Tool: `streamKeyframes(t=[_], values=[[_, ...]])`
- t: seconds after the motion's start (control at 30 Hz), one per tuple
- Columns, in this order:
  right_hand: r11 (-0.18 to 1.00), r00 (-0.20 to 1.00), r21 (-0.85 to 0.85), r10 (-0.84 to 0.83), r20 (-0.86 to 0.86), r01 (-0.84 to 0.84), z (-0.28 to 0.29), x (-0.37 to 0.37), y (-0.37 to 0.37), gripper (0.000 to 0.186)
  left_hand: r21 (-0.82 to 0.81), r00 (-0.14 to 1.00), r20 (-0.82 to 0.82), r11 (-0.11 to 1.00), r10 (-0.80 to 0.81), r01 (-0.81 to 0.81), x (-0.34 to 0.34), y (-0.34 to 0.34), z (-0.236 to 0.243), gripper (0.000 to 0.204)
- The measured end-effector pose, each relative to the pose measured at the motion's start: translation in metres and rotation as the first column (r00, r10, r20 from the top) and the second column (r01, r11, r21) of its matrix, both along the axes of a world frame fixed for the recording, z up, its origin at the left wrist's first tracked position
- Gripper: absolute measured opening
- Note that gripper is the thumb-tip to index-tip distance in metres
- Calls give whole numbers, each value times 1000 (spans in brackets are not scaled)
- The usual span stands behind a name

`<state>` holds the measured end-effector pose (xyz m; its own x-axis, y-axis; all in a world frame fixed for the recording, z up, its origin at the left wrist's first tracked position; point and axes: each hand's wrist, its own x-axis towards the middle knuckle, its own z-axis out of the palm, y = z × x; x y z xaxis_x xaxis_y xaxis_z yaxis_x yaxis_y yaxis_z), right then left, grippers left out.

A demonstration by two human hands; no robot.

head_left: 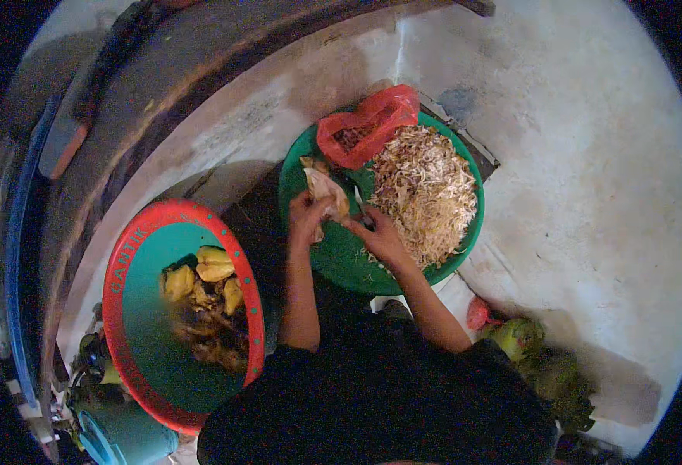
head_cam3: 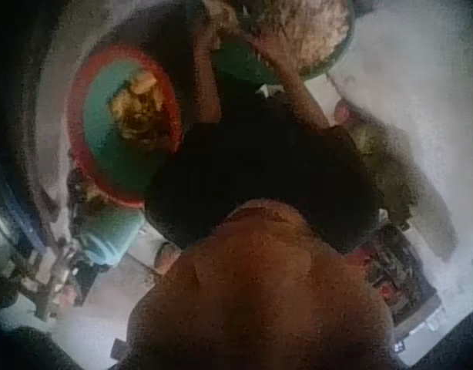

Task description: Shredding cooked chicken by hand into a green bowl.

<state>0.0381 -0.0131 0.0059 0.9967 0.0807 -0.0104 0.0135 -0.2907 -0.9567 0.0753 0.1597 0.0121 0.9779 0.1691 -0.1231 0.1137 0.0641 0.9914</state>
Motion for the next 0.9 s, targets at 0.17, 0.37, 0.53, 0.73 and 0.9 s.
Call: streamKeyframes(t=[0.17,0.37,0.53,0.73,0.9], values=[[985,985,-13,171,-25,-172,5,2,10,43,-197,1000,14,980,-21,23,-20,-2,-14,36],[934,928,355,168,-333,-42,-36,-1,3,18,-748,981,-122,664,-152,10,-24,26,-52,23],[859,825,501,359,-436,-108,-18,-1,-36,13,-618,928,-74,748,-364,244,-45,45,-41,20],[903,831,425,194,-521,56,2,4,-52,20,-731,964,47,649,-263,213,-61,78,-64,28],[997,898,39,73,-434,-62,-5,32,-16,51,-635,981,-26,761,-195,134,-56,27,-37,38]])
